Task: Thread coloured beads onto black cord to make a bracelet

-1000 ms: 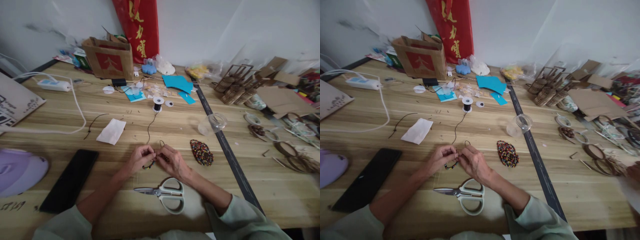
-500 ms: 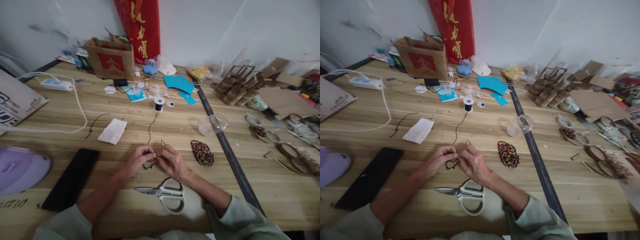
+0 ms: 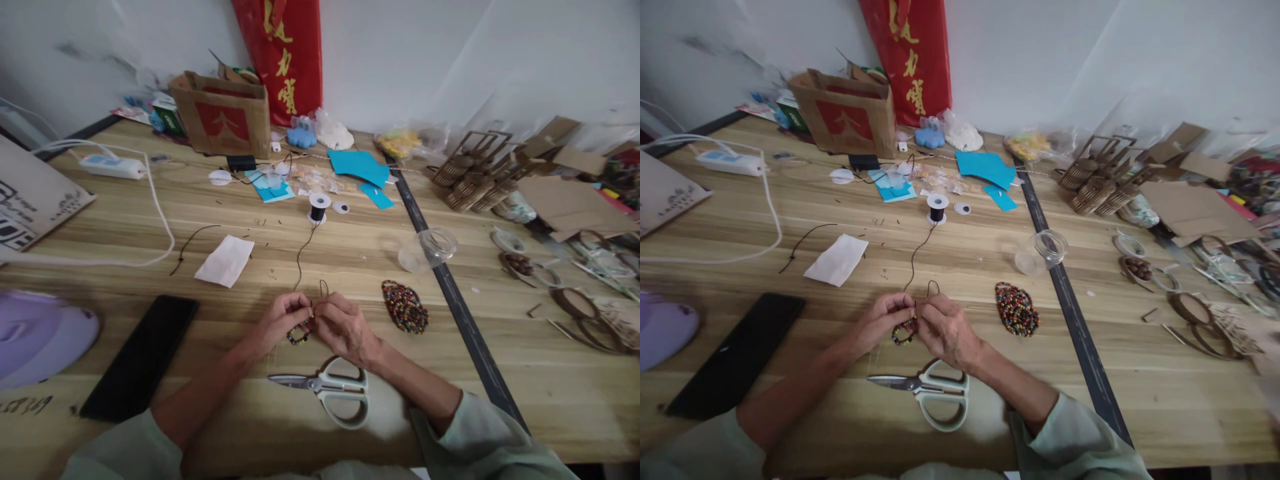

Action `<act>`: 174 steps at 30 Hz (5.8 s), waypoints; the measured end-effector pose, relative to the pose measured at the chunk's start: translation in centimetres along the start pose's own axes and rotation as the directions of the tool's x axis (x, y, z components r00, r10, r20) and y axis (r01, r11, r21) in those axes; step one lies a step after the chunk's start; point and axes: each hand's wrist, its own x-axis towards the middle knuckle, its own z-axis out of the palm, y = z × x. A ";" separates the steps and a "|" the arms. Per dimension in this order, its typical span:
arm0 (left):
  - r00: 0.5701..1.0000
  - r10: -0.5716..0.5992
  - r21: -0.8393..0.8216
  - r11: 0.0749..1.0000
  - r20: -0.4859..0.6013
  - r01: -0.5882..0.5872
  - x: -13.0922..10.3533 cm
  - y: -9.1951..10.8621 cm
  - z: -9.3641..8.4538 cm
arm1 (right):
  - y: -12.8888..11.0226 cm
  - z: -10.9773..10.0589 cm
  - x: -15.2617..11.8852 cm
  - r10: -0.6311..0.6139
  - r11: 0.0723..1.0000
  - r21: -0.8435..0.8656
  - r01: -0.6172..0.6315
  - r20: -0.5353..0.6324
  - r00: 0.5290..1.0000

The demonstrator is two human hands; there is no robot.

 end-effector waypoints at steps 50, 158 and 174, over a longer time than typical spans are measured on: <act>0.985 0.168 0.373 0.917 -0.030 -0.145 -0.4 0.3 0.1 | -0.4 -0.7 0.7 0.292 0.942 0.171 -0.288 -0.001 0.956; 0.944 0.325 0.273 0.915 -0.062 -0.297 -0.7 0.5 0.3 | -0.6 -1.5 0.5 0.125 0.991 -0.066 -0.117 0.127 0.984; 0.986 0.104 -0.106 0.990 0.127 -0.091 0.2 0.0 -1.3 | -0.3 -3.4 1.5 0.124 0.992 -0.030 -0.121 0.220 0.967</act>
